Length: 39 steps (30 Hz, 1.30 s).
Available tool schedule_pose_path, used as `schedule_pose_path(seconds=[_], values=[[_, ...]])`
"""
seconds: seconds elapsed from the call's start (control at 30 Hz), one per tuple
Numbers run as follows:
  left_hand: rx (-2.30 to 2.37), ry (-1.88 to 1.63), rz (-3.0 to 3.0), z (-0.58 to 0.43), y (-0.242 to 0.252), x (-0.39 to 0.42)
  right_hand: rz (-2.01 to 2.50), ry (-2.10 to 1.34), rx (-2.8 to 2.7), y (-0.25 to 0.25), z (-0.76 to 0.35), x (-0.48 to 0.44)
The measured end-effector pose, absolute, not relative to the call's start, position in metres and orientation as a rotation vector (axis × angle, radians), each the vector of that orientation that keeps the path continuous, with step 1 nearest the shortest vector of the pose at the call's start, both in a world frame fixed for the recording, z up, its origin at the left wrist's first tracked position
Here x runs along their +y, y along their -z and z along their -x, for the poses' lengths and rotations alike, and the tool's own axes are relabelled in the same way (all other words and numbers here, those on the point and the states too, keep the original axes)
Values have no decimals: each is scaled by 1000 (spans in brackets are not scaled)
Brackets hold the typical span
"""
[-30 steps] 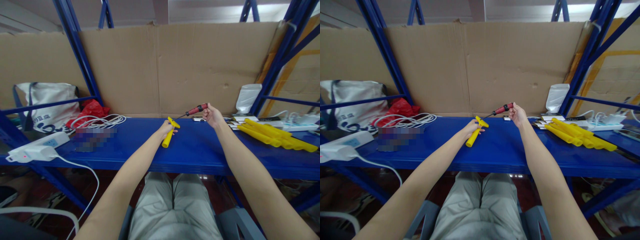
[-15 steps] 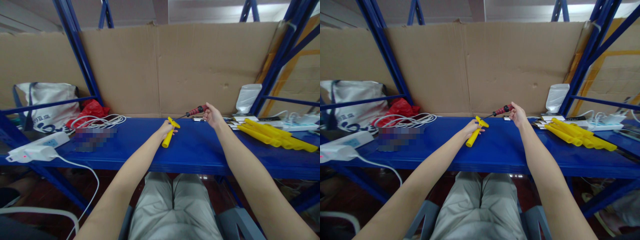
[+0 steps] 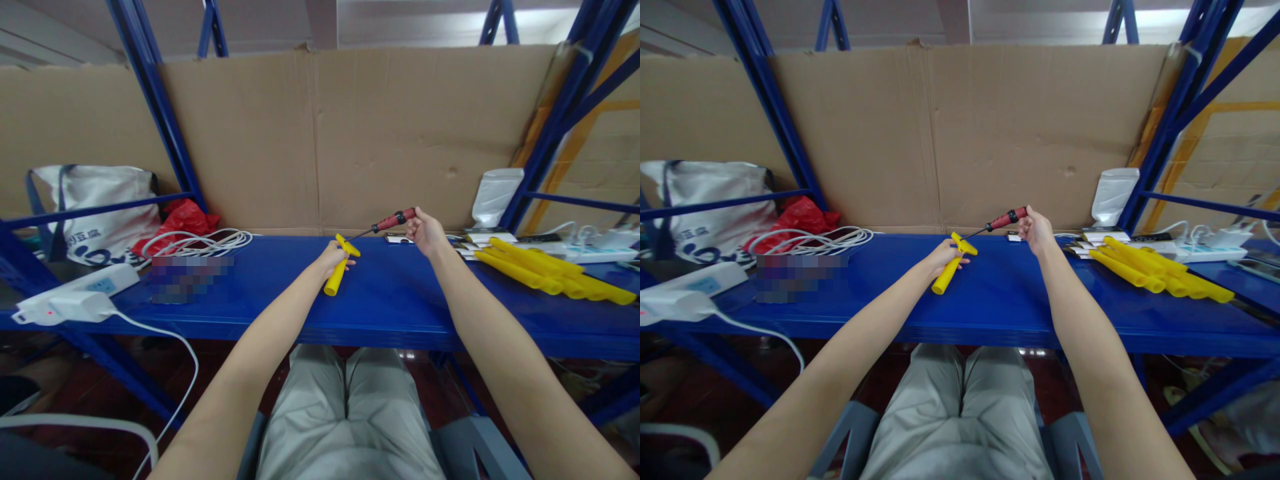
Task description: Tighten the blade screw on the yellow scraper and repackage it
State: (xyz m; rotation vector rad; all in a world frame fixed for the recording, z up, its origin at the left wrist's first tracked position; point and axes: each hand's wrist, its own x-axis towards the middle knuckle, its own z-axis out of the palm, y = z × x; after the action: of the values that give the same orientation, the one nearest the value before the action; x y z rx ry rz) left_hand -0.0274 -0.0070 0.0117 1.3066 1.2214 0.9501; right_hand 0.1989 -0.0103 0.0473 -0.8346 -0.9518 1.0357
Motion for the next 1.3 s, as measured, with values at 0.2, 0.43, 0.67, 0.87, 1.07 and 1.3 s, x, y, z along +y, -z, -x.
schedule_pose_path(seconds=[0.2, 0.43, 0.67, 0.87, 1.07, 1.3], values=[[1229, -931, -1322, 27, -13, -8, 838, -982, -937, -47, -195, -12], [1221, -939, -1313, 28, -11, -6, 871, -983, -864, -47, -196, -10], [1224, -939, -1312, 28, -11, -5, 898, -972, -895, -45, -197, -7], [1218, -934, -1323, 29, -10, -4, 864, -954, -931, -46, -197, -10], [1222, -938, -1321, 28, -11, -7, 819, -1012, -926, -52, -192, -15], [1224, -932, -1306, 28, -11, -5, 799, -926, -968, -45, -194, -9]])
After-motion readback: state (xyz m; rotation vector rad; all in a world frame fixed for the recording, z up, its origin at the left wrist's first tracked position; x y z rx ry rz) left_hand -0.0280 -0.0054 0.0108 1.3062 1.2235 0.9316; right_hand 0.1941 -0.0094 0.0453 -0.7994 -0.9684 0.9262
